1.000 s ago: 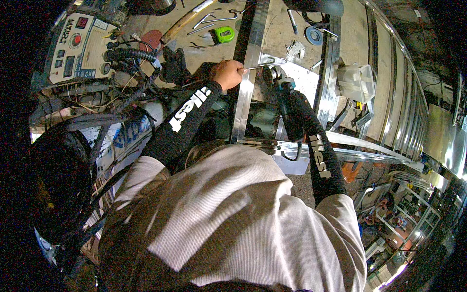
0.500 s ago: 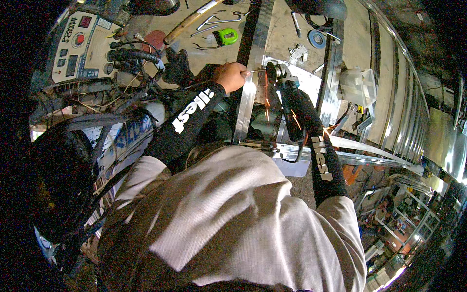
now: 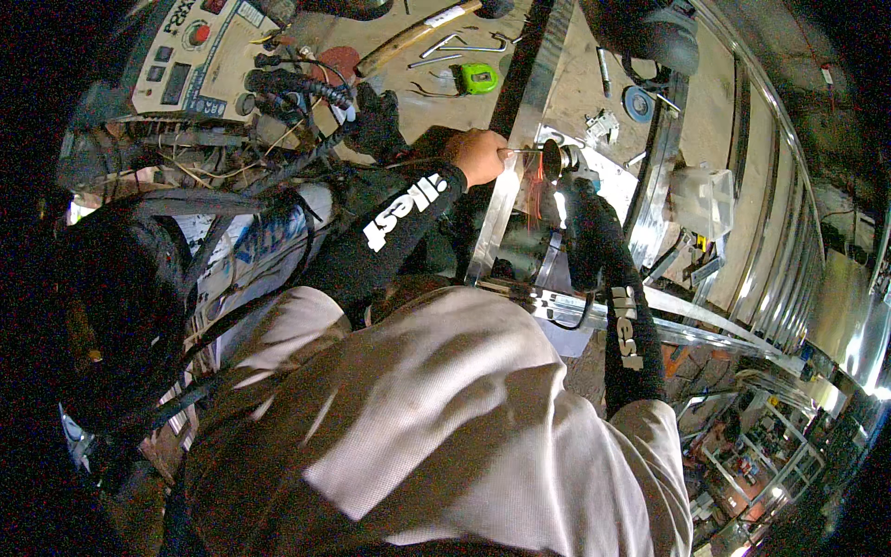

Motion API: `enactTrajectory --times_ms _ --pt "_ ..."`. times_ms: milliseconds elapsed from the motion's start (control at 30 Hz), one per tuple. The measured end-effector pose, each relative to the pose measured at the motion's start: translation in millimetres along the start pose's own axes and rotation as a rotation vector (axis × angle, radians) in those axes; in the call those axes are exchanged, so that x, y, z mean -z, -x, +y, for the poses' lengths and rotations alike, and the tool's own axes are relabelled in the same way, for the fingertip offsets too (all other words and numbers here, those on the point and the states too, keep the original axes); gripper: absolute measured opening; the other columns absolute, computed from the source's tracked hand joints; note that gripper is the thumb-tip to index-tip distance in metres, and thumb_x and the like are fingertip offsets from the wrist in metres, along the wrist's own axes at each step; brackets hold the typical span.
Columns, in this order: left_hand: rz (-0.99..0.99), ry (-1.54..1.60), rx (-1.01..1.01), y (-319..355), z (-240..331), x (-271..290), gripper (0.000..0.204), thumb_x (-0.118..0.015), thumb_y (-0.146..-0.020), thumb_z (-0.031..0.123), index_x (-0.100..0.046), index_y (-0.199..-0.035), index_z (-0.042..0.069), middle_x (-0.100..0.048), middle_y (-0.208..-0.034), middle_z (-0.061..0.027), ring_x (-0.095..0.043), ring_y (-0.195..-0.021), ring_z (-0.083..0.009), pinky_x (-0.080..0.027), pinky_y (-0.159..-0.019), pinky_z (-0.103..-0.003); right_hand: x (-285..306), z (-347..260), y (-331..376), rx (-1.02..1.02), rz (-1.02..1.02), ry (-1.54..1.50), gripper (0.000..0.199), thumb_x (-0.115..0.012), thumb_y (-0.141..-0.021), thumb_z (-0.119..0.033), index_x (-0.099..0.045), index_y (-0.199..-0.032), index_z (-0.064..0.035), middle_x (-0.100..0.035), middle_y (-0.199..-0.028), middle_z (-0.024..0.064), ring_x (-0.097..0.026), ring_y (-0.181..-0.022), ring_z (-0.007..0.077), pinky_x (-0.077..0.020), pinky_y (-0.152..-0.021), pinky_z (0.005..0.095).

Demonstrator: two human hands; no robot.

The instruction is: The person measures a metal frame with a tape measure and marks it with a pen. Then they use an angle grinder to cut the metal frame. Finally, they move to a chop saw and cut a metal rod.

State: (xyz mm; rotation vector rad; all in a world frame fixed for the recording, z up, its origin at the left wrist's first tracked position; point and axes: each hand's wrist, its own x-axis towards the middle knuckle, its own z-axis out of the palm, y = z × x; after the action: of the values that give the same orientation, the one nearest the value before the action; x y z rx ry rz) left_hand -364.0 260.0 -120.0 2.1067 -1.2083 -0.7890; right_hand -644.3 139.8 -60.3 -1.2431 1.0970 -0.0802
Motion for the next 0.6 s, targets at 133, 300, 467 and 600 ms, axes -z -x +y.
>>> enactTrajectory --times_ms 133,300,467,600 --pt "0.001 -0.012 -0.02 -1.5 -1.9 -3.1 0.024 -0.069 -0.086 0.034 -0.076 -0.087 0.011 -0.073 -0.088 -0.0185 -0.071 -0.086 -0.0398 -0.056 -0.075 -0.05 -0.9 -2.2 0.1 0.002 0.005 0.012 0.041 -0.053 -0.104 -0.04 -0.06 -0.119 -0.0031 -0.068 -0.093 0.0073 -0.065 -0.074 0.0182 -0.0551 -0.066 0.0338" --pt "-0.015 0.023 0.036 -2.7 -2.2 -4.4 0.021 -0.069 -0.085 0.032 -0.077 -0.089 0.013 -0.073 -0.091 -0.0176 -0.071 -0.088 -0.0391 -0.056 -0.077 -0.049 -0.4 -4.4 2.9 0.009 0.003 0.019 0.041 -0.054 -0.104 -0.041 -0.06 -0.12 -0.0031 -0.068 -0.094 0.0073 -0.065 -0.074 0.0183 -0.0551 -0.066 0.0338" --pt "0.013 0.045 0.025 -2.0 -2.8 -6.1 0.019 -0.069 -0.085 0.03 -0.077 -0.089 0.014 -0.073 -0.091 -0.0172 -0.071 -0.088 -0.0386 -0.056 -0.078 -0.048 -0.1 -3.7 5.2 0.009 0.008 0.021 0.041 -0.054 -0.104 -0.041 -0.06 -0.12 -0.0032 -0.068 -0.094 0.0072 -0.065 -0.074 0.0183 -0.0551 -0.066 0.0337" --pt "0.005 0.021 0.024 -2.6 -3.3 -7.3 0.018 -0.07 -0.084 0.03 -0.077 -0.088 0.014 -0.073 -0.09 -0.0168 -0.071 -0.088 -0.0378 -0.056 -0.078 -0.047 -0.1 -2.6 4.3 0.01 0.011 0.024 0.042 -0.054 -0.104 -0.041 -0.06 -0.12 -0.0033 -0.068 -0.094 0.0072 -0.065 -0.074 0.0183 -0.0551 -0.066 0.0337"
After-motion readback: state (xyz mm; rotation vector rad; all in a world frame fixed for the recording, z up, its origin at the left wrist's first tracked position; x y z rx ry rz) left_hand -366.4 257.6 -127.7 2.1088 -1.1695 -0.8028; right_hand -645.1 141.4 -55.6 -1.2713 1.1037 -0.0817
